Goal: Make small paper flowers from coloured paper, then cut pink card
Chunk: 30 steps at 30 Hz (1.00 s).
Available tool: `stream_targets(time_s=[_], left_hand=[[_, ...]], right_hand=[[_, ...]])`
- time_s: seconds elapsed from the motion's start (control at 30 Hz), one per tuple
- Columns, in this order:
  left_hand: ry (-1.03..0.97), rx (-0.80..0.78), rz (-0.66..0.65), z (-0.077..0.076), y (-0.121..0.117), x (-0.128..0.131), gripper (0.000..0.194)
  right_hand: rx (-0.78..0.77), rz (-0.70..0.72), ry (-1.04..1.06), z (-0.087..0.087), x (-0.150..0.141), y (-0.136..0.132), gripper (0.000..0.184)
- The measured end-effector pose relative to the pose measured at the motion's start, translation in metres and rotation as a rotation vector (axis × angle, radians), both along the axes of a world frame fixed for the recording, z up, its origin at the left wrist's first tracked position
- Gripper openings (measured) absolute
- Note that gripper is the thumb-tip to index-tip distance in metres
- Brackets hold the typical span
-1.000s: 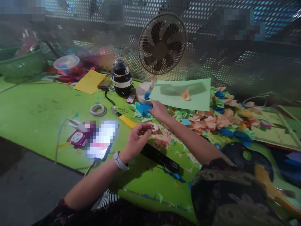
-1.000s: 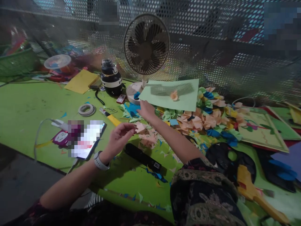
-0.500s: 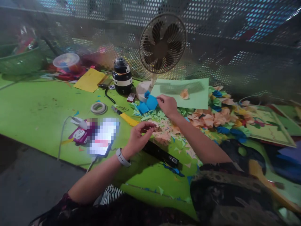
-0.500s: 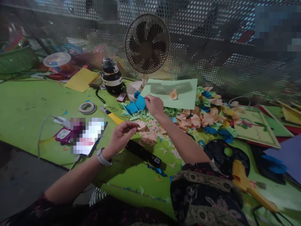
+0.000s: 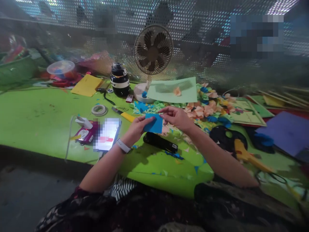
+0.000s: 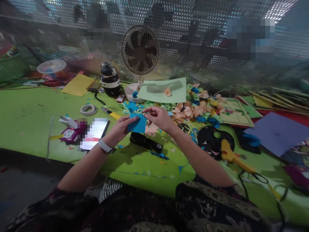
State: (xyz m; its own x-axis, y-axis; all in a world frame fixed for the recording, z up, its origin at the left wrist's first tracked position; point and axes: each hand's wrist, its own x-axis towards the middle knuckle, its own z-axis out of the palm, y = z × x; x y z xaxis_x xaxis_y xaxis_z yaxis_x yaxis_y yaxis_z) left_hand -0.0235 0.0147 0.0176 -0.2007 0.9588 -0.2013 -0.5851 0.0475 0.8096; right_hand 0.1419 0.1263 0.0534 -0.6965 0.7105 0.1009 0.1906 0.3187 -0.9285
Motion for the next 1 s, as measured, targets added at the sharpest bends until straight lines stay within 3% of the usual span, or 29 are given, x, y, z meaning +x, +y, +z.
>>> stream_targets(time_s=[0.13, 0.23, 0.3, 0.43, 0.57, 0.67, 0.83, 1.0], left_hand=[[0.002, -0.041, -0.028, 0.001, -0.002, 0.002, 0.017], [-0.013, -0.020, -0.056, 0.006, -0.004, 0.004, 0.011], [0.002, 0.014, -0.119, 0.008, -0.006, 0.006, 0.011], [0.006, 0.070, -0.166, 0.009, -0.010, 0.009, 0.010], [-0.030, 0.123, -0.179, 0.007, -0.014, 0.015, 0.018], [-0.014, 0.164, -0.179, 0.005, -0.017, 0.020, 0.030], [0.144, 0.203, -0.160, 0.005, -0.020, 0.027, 0.026], [0.173, 0.235, -0.179, 0.004, -0.019, 0.028, 0.026]], right_hand=[[0.377, -0.111, -0.043, -0.005, 0.023, -0.022, 0.034], [0.679, -0.035, -0.130, -0.009, 0.037, -0.034, 0.046], [0.756, 0.006, -0.138, -0.015, 0.039, -0.041, 0.039], [0.601, -0.155, 0.081, -0.031, 0.032, -0.053, 0.014], [0.227, -0.292, 0.240, -0.039, 0.027, -0.063, 0.028], [0.056, -0.317, 0.236, -0.039, 0.027, -0.069, 0.034], [0.010, -0.279, 0.270, -0.036, 0.027, -0.073, 0.031], [-0.014, -0.296, 0.268, -0.033, 0.026, -0.075, 0.037]])
